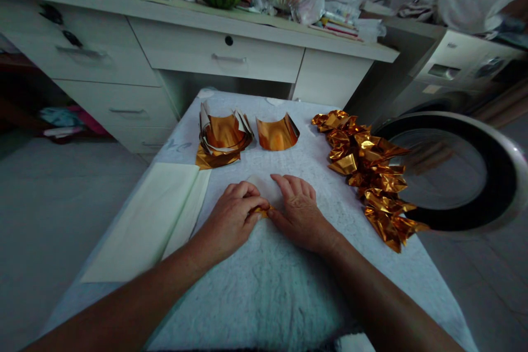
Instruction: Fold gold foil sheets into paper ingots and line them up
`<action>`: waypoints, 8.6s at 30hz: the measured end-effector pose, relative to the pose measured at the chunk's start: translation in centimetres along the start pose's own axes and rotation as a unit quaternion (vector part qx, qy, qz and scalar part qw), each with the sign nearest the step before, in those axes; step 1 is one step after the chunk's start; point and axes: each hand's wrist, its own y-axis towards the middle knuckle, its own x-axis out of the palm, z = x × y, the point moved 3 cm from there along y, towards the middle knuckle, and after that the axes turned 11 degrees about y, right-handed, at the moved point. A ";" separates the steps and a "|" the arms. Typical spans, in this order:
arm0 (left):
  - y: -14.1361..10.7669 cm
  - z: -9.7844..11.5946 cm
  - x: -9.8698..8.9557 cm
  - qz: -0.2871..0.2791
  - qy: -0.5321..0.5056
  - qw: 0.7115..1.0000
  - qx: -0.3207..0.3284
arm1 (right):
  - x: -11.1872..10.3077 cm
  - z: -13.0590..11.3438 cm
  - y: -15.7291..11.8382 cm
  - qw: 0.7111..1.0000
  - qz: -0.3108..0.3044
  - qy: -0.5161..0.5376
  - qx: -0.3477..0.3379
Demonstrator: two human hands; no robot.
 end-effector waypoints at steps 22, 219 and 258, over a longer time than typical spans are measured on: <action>-0.1 -0.2 0.0 -0.015 0.014 1.000 0.021 | -1.3 1.4 -0.3 0.997 -0.069 0.021 -0.003; -0.8 2.5 0.6 -0.018 0.087 0.996 -0.017 | -0.5 0.5 -1.6 0.998 -0.011 0.045 0.041; -0.9 2.1 0.5 -0.021 0.065 0.998 0.005 | -0.7 -0.3 -2.3 0.999 0.008 0.027 0.034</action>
